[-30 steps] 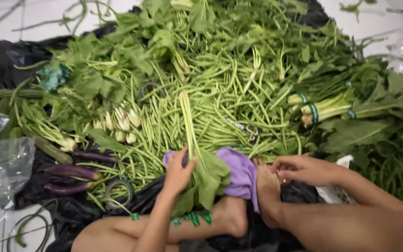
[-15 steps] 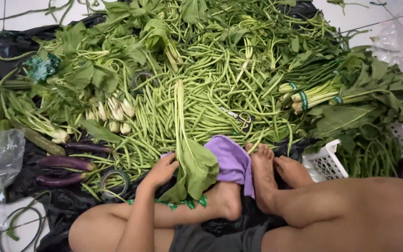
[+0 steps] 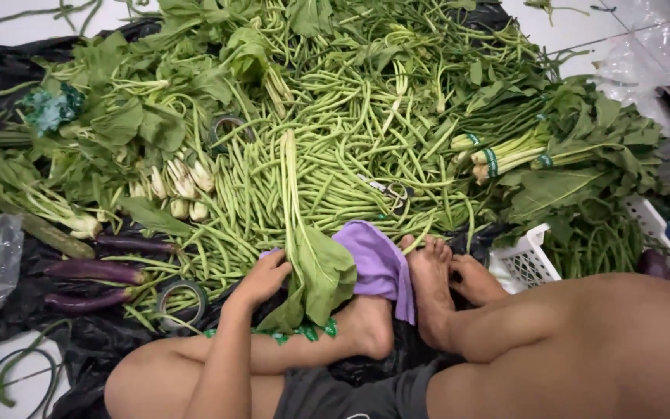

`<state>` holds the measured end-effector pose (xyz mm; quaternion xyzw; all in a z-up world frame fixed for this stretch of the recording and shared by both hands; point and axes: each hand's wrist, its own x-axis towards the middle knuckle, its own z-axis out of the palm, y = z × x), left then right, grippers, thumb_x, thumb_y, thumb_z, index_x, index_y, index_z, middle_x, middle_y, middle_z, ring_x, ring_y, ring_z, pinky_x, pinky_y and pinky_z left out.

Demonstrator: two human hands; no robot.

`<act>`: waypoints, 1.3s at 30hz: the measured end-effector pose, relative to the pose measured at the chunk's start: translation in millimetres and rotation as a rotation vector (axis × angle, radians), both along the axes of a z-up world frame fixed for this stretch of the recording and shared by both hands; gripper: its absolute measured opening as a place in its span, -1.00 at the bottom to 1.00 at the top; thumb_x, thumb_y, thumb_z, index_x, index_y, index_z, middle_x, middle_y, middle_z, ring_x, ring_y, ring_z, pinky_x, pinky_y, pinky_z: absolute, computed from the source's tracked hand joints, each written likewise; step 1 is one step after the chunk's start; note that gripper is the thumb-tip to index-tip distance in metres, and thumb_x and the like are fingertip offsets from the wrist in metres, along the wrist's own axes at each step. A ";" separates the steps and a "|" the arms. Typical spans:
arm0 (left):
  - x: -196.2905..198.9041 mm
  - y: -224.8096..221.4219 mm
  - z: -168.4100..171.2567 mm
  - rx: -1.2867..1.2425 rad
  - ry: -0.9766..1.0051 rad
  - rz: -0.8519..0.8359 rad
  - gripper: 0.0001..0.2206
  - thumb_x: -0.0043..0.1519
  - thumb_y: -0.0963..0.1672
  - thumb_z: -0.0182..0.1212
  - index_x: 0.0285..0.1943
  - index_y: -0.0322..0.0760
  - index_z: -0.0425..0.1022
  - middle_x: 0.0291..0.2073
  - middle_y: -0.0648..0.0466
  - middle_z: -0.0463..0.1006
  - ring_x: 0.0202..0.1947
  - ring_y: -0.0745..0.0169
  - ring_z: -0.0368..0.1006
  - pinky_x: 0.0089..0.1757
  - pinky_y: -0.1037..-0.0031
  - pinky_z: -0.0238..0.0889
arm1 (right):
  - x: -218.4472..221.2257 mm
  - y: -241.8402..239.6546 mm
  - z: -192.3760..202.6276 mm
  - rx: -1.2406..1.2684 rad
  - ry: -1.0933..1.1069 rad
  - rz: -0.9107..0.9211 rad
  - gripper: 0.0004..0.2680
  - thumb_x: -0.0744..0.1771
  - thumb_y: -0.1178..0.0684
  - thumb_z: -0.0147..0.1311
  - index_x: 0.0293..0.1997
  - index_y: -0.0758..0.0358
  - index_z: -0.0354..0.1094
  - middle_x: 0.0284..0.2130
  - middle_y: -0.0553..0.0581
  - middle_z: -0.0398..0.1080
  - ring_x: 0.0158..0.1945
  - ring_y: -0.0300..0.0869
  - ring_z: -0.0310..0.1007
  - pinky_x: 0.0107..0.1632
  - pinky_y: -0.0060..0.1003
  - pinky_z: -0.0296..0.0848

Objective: Wiping eggplants and bundling leafy green vegetables using adhesive tape for market preparation.

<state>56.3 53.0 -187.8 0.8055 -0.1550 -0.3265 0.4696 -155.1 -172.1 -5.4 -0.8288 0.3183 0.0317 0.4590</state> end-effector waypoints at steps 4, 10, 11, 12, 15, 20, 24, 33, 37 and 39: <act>-0.8 2.0 -0.4 -0.010 -0.014 0.008 -0.54 0.21 -0.11 0.05 0.31 -0.33 0.48 0.29 -0.27 0.43 0.36 -0.28 0.24 0.33 0.00 0.04 | 20.5 -13.4 -35.9 -0.062 -0.005 0.005 -0.67 0.41 -0.18 -0.37 -0.09 0.22 0.30 -0.14 0.16 0.33 0.01 -0.03 0.29 0.20 -0.18 0.22; 4.6 4.2 22.8 0.079 -0.041 -0.049 -0.55 0.20 -0.13 0.02 0.28 -0.42 0.45 0.20 -0.40 0.47 0.27 -0.45 0.32 0.27 -0.05 0.11 | 51.7 -24.3 -62.9 -0.163 0.000 0.034 -0.69 0.41 -0.18 -0.38 -0.08 0.18 0.28 -0.13 0.13 0.31 0.02 -0.05 0.27 0.21 -0.20 0.21; 7.3 5.2 32.2 0.080 -0.033 -0.032 -0.55 0.21 -0.11 0.05 0.29 -0.36 0.45 0.16 -0.33 0.52 0.25 -0.37 0.36 0.24 -0.02 0.16 | 59.4 -25.4 -63.4 -0.179 -0.005 0.040 -0.69 0.41 -0.18 -0.38 -0.07 0.18 0.27 -0.13 0.12 0.31 0.02 -0.05 0.26 0.22 -0.21 0.20; 8.4 6.8 41.1 0.080 -0.020 -0.011 -0.55 0.21 -0.10 0.08 0.31 -0.29 0.46 0.13 -0.26 0.57 0.24 -0.28 0.40 0.21 0.01 0.20 | 66.9 -26.3 -63.5 -0.197 -0.006 0.049 -0.69 0.41 -0.18 -0.38 -0.07 0.17 0.27 -0.13 0.12 0.30 0.02 -0.05 0.26 0.22 -0.21 0.20; 38.3 4.8 29.7 0.115 -0.098 0.124 -0.61 0.23 -0.08 0.07 0.23 -0.24 0.48 0.02 0.03 0.63 -0.12 0.12 0.59 -0.09 0.37 0.44 | 76.8 -22.7 -54.2 -0.245 -0.001 0.074 -0.70 0.41 -0.18 -0.39 -0.07 0.15 0.26 -0.13 0.10 0.29 0.03 -0.07 0.24 0.22 -0.23 0.19; 60.3 -47.9 102.1 0.250 -0.175 0.282 -0.33 0.20 0.16 0.08 0.40 -0.27 0.28 -0.32 0.05 0.50 -0.32 0.15 0.50 -0.22 0.34 0.41 | 85.8 -15.0 -41.0 -0.169 -0.004 -0.015 -0.73 0.38 -0.15 -0.27 -0.14 0.18 0.32 -0.14 0.15 0.34 0.00 -0.02 0.26 0.13 -0.17 0.25; 67.4 -76.2 85.5 0.362 -0.259 0.247 -0.31 0.12 -0.06 0.33 0.44 -0.28 0.15 0.04 -0.18 0.53 -0.05 -0.17 0.57 -0.07 0.09 0.50 | 92.9 -6.6 -27.7 -0.095 0.058 -0.069 -0.76 0.39 -0.10 -0.24 -0.14 0.22 0.31 -0.15 0.18 0.34 -0.02 -0.02 0.27 0.14 -0.16 0.26; 59.0 -27.6 29.4 -0.611 0.400 0.550 -0.26 0.01 -0.29 -0.02 0.53 -0.22 0.18 0.17 -0.11 0.47 -0.11 0.10 0.44 -0.15 0.42 0.28 | 310.1 -92.6 -46.3 -0.954 0.177 0.872 -0.74 0.34 -0.04 -0.12 0.14 0.04 0.31 0.00 0.09 0.42 0.02 0.01 0.46 0.13 0.00 0.43; 59.3 -26.9 31.5 -0.888 0.403 0.553 -0.19 -0.01 -0.37 -0.04 0.57 -0.26 0.04 0.06 -0.14 0.46 0.00 0.03 0.39 -0.06 0.30 0.37 | 414.4 -91.1 -32.1 -0.969 0.314 1.147 -0.70 0.33 0.00 -0.08 0.20 0.03 0.36 0.07 0.09 0.50 0.05 0.04 0.55 0.11 0.06 0.54; 58.3 -30.1 38.6 -1.047 0.427 0.557 -0.15 -0.08 -0.39 0.00 0.54 -0.27 0.04 0.14 -0.22 0.44 0.13 -0.19 0.43 -0.01 0.10 0.44 | 438.6 -91.8 -77.3 -0.966 0.047 1.165 -0.73 0.28 -0.01 -0.06 0.05 0.13 0.39 -0.08 0.20 0.52 -0.04 0.22 0.51 0.00 0.11 0.49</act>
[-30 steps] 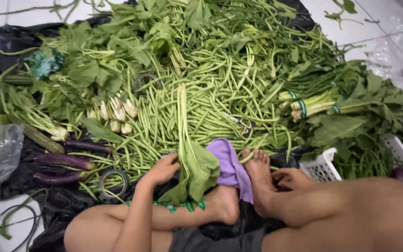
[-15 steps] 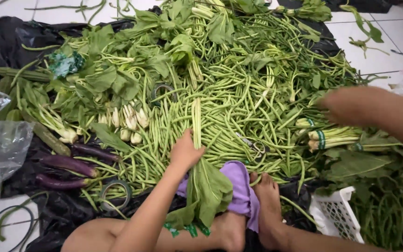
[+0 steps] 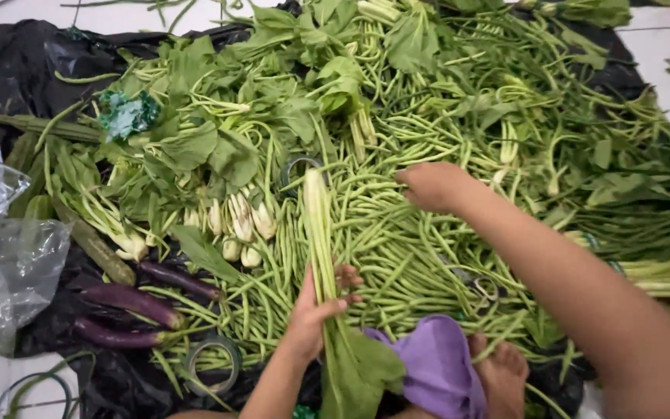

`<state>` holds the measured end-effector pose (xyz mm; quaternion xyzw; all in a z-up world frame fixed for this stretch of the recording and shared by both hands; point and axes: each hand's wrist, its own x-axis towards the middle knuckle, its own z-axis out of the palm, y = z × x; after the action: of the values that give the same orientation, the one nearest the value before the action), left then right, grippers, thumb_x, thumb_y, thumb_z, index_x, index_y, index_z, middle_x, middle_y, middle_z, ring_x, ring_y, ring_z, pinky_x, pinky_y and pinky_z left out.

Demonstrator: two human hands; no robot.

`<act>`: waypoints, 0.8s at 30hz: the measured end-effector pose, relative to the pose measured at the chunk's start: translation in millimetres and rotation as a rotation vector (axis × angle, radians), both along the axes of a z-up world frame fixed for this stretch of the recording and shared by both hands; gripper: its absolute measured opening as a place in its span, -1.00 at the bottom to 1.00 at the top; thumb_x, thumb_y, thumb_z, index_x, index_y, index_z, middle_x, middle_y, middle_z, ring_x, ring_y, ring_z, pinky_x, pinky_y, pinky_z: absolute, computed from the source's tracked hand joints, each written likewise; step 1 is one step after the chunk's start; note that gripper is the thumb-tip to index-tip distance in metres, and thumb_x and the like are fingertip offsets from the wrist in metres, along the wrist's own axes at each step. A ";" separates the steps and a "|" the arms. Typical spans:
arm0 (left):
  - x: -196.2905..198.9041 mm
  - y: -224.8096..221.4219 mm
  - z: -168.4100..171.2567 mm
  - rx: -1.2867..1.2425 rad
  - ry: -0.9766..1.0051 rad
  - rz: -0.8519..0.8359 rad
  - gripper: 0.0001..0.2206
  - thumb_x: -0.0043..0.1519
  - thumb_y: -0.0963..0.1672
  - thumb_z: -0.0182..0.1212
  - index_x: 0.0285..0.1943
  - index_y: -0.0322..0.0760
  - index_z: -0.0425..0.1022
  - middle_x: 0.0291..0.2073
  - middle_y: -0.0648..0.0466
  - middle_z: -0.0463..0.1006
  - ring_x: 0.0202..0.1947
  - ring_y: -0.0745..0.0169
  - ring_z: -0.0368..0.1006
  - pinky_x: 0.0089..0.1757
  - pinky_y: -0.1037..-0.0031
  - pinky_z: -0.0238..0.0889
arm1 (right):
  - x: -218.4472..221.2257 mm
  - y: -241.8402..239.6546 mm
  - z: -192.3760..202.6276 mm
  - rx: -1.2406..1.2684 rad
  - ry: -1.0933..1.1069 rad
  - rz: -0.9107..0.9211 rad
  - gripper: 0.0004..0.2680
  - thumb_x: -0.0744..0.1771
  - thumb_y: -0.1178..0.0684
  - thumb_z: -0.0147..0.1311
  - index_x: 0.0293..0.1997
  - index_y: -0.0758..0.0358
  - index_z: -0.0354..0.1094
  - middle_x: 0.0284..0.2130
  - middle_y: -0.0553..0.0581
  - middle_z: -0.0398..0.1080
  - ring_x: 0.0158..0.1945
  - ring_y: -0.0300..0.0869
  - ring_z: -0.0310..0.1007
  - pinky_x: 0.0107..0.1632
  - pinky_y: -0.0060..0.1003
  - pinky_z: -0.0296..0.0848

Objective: Wiping eggplants and bundling leafy green vegetables using adhesive tape for market preparation.

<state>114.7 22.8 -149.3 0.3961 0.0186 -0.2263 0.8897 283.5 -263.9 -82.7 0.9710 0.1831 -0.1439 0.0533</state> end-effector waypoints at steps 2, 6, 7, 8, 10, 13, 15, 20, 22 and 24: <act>2.1 0.0 -13.1 -0.063 -0.066 -0.020 -0.22 -0.02 -0.37 0.11 0.48 -0.28 0.03 0.17 -0.25 0.41 0.14 -0.20 0.42 0.01 0.11 0.42 | 20.1 8.1 -26.0 0.041 -0.064 0.042 -0.79 0.29 0.03 -0.08 -0.05 0.19 0.38 -0.13 0.21 0.51 -0.09 0.24 0.51 -0.03 0.12 0.48; 11.0 1.2 -23.5 -0.126 -0.123 -0.072 -0.31 0.08 -0.33 0.17 0.43 -0.29 0.02 0.21 -0.29 0.40 0.15 -0.19 0.42 0.06 0.13 0.39 | 57.1 21.6 -54.1 0.221 -0.130 0.151 -0.66 0.29 0.12 -0.08 0.20 0.23 0.38 0.07 0.15 0.43 -0.01 0.13 0.48 0.03 -0.01 0.48; 14.6 3.5 -23.3 -0.124 -0.121 -0.069 -0.31 0.08 -0.33 0.17 0.43 -0.29 0.02 0.21 -0.29 0.40 0.15 -0.19 0.42 0.06 0.13 0.39 | 64.4 29.4 -54.2 0.224 -0.128 0.153 -0.66 0.29 0.12 -0.08 0.20 0.23 0.38 0.07 0.15 0.43 -0.01 0.13 0.48 0.03 -0.01 0.48; 17.8 5.9 -23.1 -0.191 -0.048 -0.098 -0.34 0.09 -0.32 0.13 0.43 -0.27 0.05 0.22 -0.30 0.40 0.15 -0.20 0.41 0.09 0.12 0.36 | 71.5 37.3 -54.3 0.175 -0.086 0.087 -0.59 0.27 0.16 -0.09 0.29 0.11 0.29 0.17 0.16 0.35 0.09 0.10 0.42 0.09 -0.01 0.45; 21.8 8.4 -24.5 -0.256 0.032 -0.119 -0.36 0.10 -0.30 0.09 0.43 -0.26 0.07 0.22 -0.30 0.40 0.15 -0.20 0.41 0.12 0.10 0.33 | 83.7 44.7 -63.8 0.128 -0.038 0.027 -0.50 0.24 0.21 -0.09 0.38 -0.02 0.21 0.27 0.16 0.26 0.18 0.08 0.35 0.14 -0.01 0.43; 25.2 10.7 -30.8 -0.302 0.049 -0.152 -0.33 0.14 -0.21 0.03 0.50 -0.32 -0.07 0.17 -0.31 0.41 0.11 -0.14 0.45 0.12 0.13 0.34 | 96.1 44.0 -84.9 -0.035 -0.261 0.072 -0.52 0.26 0.15 0.00 0.38 -0.11 0.16 -0.01 0.28 0.31 -0.18 0.11 0.50 -0.25 -0.02 0.55; 25.6 12.1 -40.6 -0.348 0.108 -0.177 -0.46 0.33 -0.05 -0.12 0.47 -0.36 -0.01 0.15 -0.31 0.42 0.10 -0.13 0.43 0.10 0.10 0.30 | 103.5 48.1 -87.6 -0.070 -0.323 0.052 -0.74 0.28 0.14 -0.01 0.08 0.06 0.37 -0.05 0.30 0.33 -0.16 0.12 0.52 -0.22 -0.01 0.56; 28.4 7.1 -63.3 -0.292 0.367 -0.101 -0.39 0.37 0.11 -0.46 0.39 -0.39 0.16 0.04 -0.31 0.50 -0.01 -0.17 0.50 -0.03 0.09 0.40 | 111.8 44.5 -102.6 -0.082 -0.575 0.166 -0.79 0.25 0.10 0.06 -0.05 0.12 0.38 -0.07 0.22 0.35 -0.07 0.00 0.39 -0.20 -0.14 0.42; 27.7 7.9 -63.8 -0.307 0.386 -0.095 -0.42 0.37 0.09 -0.41 0.38 -0.39 0.16 0.04 -0.29 0.50 -0.02 -0.14 0.50 -0.03 0.12 0.42 | 111.2 44.1 -98.8 -0.070 -0.663 0.258 -0.82 0.25 0.07 0.08 -0.09 0.10 0.38 -0.05 0.19 0.36 -0.02 -0.04 0.38 -0.21 -0.21 0.38; 28.9 8.9 -55.3 -0.185 0.451 -0.072 -0.52 0.40 -0.01 -0.35 0.35 -0.44 0.21 0.01 -0.34 0.52 -0.09 -0.15 0.51 -0.08 0.13 0.41 | 105.1 43.6 -85.3 -0.037 -0.748 0.358 -0.85 0.27 0.03 0.07 -0.14 0.11 0.31 -0.11 0.10 0.36 -0.11 -0.09 0.39 -0.12 -0.25 0.41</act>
<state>143.5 31.8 -204.6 0.2527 0.1817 -0.3414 0.8869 388.7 -220.3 -168.0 0.9081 0.3145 0.2270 0.1576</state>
